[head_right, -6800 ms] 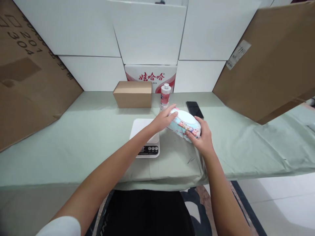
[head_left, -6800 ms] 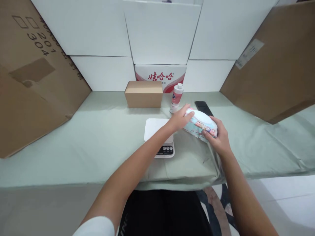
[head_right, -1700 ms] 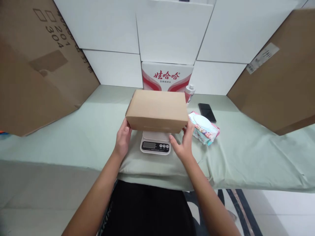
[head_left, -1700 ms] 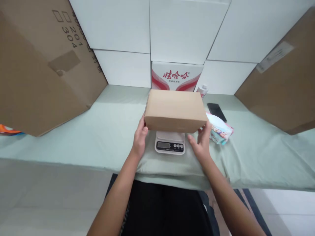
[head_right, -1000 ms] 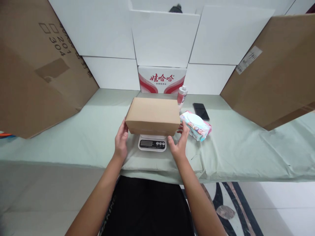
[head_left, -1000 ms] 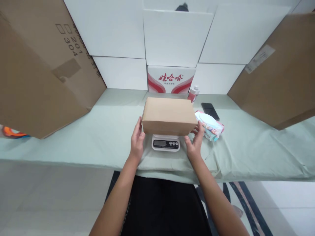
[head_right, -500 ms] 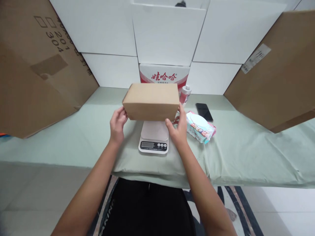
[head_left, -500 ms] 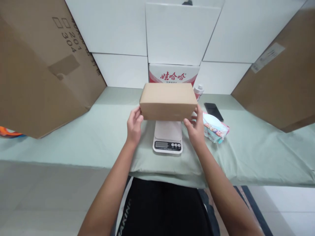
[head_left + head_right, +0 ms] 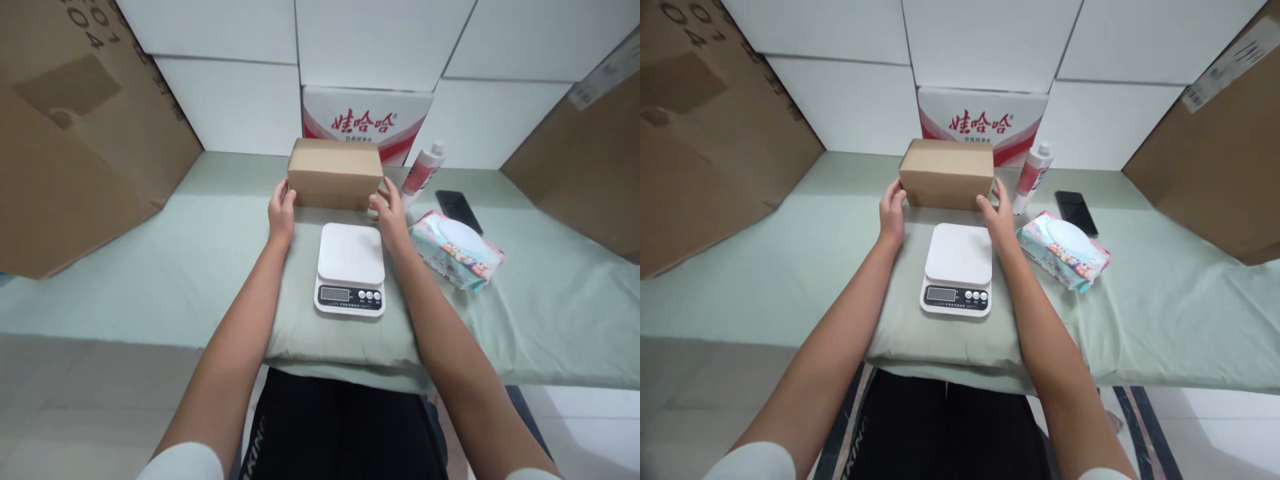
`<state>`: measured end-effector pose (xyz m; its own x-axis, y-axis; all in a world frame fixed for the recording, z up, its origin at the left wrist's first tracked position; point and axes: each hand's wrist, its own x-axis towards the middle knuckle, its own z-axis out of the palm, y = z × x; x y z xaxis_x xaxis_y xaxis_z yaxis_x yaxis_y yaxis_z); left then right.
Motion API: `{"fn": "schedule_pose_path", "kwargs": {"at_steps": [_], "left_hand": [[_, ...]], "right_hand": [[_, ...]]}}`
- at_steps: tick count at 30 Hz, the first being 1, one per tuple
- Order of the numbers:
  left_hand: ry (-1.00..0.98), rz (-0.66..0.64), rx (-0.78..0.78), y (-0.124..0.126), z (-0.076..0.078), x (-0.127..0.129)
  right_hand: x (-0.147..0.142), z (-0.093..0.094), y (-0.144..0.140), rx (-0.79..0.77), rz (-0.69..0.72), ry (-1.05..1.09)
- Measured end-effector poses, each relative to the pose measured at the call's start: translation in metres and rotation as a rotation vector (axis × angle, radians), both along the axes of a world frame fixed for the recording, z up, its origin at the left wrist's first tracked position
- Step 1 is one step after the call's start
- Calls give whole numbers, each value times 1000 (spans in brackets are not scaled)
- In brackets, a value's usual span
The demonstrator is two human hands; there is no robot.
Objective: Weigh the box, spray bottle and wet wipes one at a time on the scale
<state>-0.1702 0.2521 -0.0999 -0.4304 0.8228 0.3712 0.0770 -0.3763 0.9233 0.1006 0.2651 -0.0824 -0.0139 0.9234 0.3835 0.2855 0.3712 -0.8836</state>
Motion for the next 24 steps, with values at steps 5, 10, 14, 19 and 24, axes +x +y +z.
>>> {"fn": "schedule_pose_path", "kwargs": {"at_steps": [5, 10, 14, 19, 24], "left_hand": [[242, 176, 34, -16, 5, 7], [452, 22, 3, -17, 11, 17], [525, -66, -28, -9, 8, 17], [637, -145, -114, -1, 0, 15], [697, -185, -213, -1, 0, 17]], "right_hand": [[9, 6, -4, 68, -74, 38], [3, 15, -9, 10, 62, 16], [1, 8, -4, -43, 131, 43], [-2, 19, -9, -95, 199, 123], [5, 61, -40, 327, -175, 117]]}}
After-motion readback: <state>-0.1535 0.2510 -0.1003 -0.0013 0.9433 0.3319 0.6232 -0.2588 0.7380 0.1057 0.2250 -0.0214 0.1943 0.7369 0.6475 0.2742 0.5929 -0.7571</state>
